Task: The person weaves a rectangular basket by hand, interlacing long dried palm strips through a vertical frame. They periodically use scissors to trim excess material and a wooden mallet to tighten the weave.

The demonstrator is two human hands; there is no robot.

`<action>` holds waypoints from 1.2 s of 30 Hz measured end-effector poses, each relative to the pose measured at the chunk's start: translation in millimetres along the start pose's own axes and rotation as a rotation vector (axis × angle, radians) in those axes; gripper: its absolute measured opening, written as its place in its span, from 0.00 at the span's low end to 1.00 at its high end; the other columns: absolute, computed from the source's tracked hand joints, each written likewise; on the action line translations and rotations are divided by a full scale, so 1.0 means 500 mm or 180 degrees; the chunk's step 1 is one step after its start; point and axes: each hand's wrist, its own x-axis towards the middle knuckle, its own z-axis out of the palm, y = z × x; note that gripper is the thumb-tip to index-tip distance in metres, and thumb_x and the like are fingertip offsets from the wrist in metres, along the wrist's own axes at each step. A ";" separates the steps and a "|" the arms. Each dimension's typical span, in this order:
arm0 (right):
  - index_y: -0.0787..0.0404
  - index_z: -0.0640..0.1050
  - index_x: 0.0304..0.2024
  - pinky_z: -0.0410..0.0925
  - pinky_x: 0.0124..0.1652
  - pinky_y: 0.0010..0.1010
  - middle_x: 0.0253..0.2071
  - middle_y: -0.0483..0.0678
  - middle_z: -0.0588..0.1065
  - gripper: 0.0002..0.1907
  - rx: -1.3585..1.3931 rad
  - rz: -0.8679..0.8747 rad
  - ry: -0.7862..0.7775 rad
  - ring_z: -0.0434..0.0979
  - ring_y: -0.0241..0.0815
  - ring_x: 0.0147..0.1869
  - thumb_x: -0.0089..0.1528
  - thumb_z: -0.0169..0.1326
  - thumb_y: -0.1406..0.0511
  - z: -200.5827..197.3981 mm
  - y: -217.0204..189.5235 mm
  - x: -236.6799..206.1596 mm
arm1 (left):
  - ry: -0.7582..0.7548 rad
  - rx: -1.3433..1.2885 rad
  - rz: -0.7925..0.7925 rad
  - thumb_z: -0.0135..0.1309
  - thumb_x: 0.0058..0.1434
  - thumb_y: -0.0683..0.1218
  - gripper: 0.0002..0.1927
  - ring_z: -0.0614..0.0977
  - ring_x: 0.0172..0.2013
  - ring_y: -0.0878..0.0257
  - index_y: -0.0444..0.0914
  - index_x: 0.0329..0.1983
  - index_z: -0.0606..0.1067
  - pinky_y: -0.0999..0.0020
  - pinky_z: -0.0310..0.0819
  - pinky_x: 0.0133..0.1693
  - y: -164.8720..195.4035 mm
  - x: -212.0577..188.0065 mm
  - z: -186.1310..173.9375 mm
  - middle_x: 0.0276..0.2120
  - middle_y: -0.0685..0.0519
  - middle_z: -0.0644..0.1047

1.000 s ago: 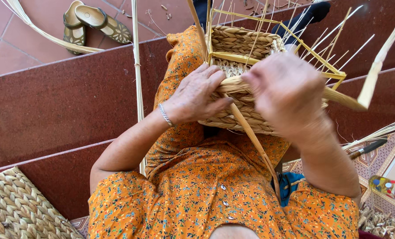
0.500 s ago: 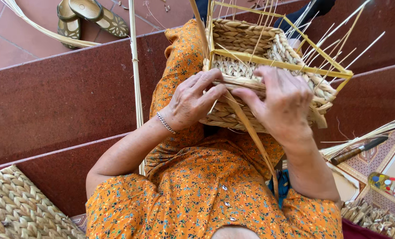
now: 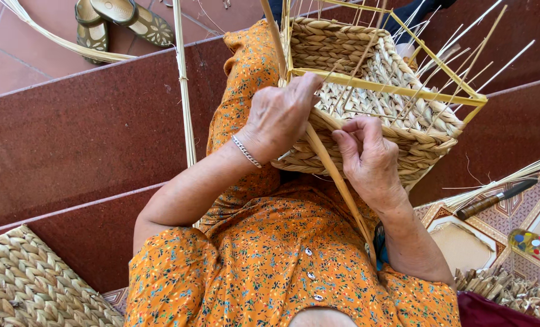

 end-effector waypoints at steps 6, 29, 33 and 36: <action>0.65 0.74 0.48 0.72 0.41 0.41 0.40 0.58 0.76 0.28 -0.1423 -0.1188 0.0347 0.78 0.57 0.42 0.58 0.61 0.49 -0.053 -0.079 0.000 | 0.0347 0.0413 0.0189 0.59 0.64 0.45 0.24 0.82 0.34 0.54 0.34 0.59 0.65 0.61 0.76 0.31 0.017 -0.009 -0.008 0.41 0.45 0.74; 0.51 0.86 0.41 0.68 0.34 0.34 0.28 0.46 0.76 0.10 -0.2028 -0.0119 -0.0968 0.75 0.40 0.32 0.68 0.60 0.54 -0.209 -0.035 0.083 | -0.0914 -0.0211 0.0080 0.61 0.62 0.52 0.17 0.77 0.44 0.47 0.37 0.44 0.71 0.52 0.73 0.45 0.063 0.005 -0.034 0.41 0.45 0.72; 0.51 0.84 0.39 0.68 0.41 0.39 0.29 0.42 0.77 0.10 -0.1871 -0.0618 -0.0697 0.77 0.42 0.35 0.69 0.60 0.54 -0.198 0.019 0.064 | -0.0070 -0.0472 0.0387 0.57 0.66 0.43 0.14 0.77 0.49 0.48 0.38 0.53 0.72 0.56 0.75 0.50 0.055 -0.012 -0.024 0.47 0.47 0.73; 0.57 0.81 0.42 0.68 0.38 0.39 0.31 0.46 0.78 0.15 -0.1736 -0.1153 -0.0126 0.77 0.43 0.34 0.67 0.60 0.52 -0.159 0.025 0.044 | 0.0043 -0.0652 0.0557 0.57 0.64 0.39 0.12 0.79 0.46 0.50 0.37 0.50 0.72 0.59 0.76 0.45 0.043 -0.023 -0.029 0.48 0.46 0.73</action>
